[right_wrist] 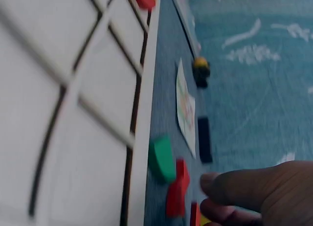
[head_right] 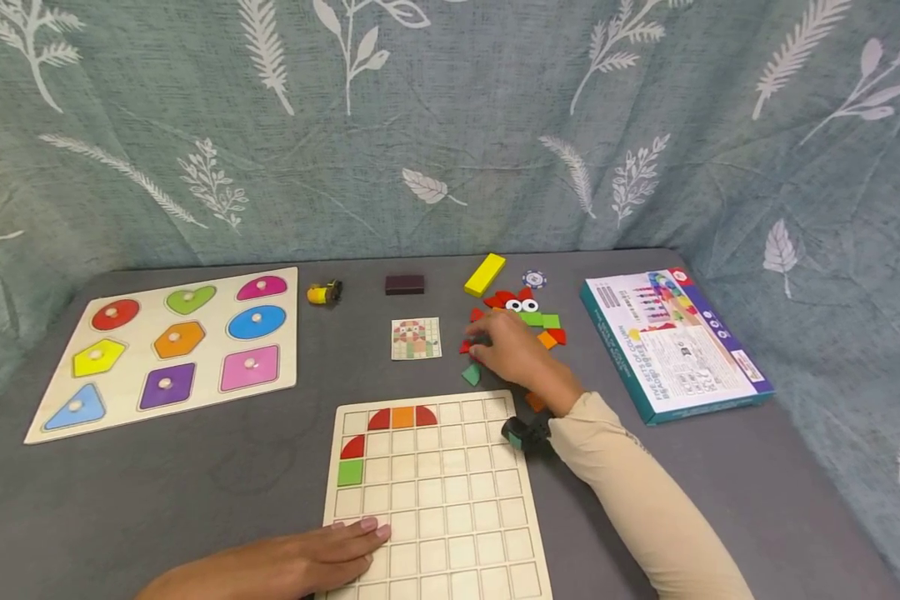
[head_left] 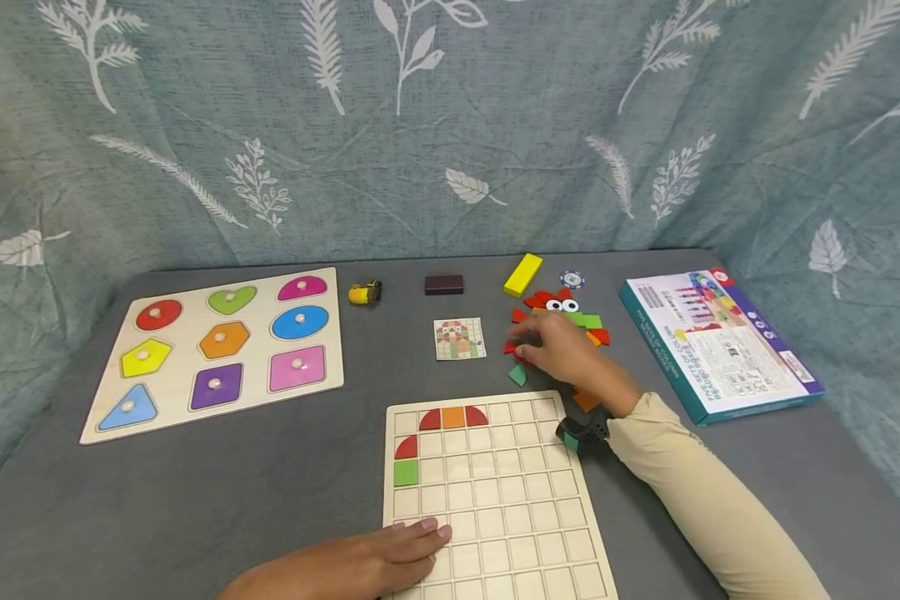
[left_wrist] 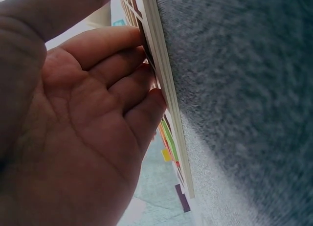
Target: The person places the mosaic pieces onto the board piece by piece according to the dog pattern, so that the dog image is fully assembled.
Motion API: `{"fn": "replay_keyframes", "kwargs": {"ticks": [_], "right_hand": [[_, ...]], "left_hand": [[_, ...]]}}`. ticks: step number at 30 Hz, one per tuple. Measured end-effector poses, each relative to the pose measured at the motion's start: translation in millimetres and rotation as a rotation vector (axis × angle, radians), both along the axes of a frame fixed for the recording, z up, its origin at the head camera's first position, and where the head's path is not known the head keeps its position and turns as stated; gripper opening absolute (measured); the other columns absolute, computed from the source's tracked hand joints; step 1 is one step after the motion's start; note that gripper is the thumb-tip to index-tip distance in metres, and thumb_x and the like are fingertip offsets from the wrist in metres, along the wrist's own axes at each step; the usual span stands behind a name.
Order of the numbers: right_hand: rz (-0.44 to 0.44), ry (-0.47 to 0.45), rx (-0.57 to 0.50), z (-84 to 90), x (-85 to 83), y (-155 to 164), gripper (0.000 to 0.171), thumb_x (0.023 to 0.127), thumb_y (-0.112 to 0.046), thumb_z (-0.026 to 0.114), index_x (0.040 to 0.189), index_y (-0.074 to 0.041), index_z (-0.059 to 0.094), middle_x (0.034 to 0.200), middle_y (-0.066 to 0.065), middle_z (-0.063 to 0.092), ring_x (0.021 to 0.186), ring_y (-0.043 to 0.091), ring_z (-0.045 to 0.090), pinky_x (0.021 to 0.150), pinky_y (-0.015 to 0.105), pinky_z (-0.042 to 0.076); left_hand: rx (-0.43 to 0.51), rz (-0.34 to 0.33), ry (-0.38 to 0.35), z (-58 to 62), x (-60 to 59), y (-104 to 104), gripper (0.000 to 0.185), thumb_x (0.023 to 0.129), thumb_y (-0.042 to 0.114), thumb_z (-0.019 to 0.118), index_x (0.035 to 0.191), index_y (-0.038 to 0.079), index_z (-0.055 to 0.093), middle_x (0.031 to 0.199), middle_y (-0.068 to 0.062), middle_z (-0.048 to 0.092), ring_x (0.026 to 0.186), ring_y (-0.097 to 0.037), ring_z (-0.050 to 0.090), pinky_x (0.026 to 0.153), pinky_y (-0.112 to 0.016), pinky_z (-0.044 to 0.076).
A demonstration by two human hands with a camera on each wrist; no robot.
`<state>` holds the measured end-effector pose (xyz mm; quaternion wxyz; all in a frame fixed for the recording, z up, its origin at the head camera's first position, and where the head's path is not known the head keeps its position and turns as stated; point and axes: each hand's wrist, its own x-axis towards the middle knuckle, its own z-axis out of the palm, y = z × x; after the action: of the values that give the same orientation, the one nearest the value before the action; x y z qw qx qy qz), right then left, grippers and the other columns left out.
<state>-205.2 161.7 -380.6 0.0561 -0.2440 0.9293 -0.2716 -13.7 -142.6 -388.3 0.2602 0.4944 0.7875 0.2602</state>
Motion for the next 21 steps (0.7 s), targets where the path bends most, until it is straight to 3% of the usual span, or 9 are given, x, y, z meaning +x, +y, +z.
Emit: {"fn": "replay_keyframes", "kwargs": {"ticks": [7,13,17,21], "right_hand": [[-0.027,-0.057,0.053,-1.1,-4.0,10.8,0.024,0.090,-0.002,0.067,0.112,0.004,0.070,0.102,0.013,0.068,0.088,0.024,0.062,0.077,0.039,0.051],[-0.020,-0.038,0.089,-1.5,-1.7,9.6,0.019,0.089,-0.011,0.072,0.105,0.001,0.073,0.094,0.009,0.069,0.087,0.023,0.061,0.077,0.039,0.050],[-0.019,-0.026,0.070,-0.6,-1.6,9.7,0.008,0.087,-0.007,0.073,0.092,-0.002,0.070,0.084,0.005,0.065,0.079,0.022,0.059,0.072,0.037,0.049],[-0.017,-0.017,0.038,0.6,0.9,8.8,0.005,0.090,-0.004,0.069,0.094,-0.002,0.067,0.082,0.004,0.062,0.074,0.020,0.056,0.068,0.035,0.046]], "left_hand": [[0.029,0.023,0.001,0.3,1.7,0.3,0.067,0.097,0.054,0.048,0.145,0.006,0.045,0.154,-0.002,0.033,0.140,-0.027,0.031,0.098,-0.035,0.044],[0.028,0.023,-0.006,1.0,2.0,0.8,0.068,0.097,0.054,0.048,0.145,0.006,0.045,0.154,-0.003,0.033,0.140,-0.028,0.031,0.099,-0.035,0.044],[0.028,0.023,-0.002,0.3,2.3,1.0,0.068,0.097,0.053,0.049,0.145,0.005,0.045,0.154,-0.004,0.033,0.140,-0.029,0.031,0.100,-0.035,0.043],[0.017,0.018,-0.001,-0.5,2.1,0.3,0.068,0.098,0.053,0.048,0.144,0.004,0.045,0.154,-0.006,0.034,0.140,-0.029,0.031,0.101,-0.036,0.042]]}}
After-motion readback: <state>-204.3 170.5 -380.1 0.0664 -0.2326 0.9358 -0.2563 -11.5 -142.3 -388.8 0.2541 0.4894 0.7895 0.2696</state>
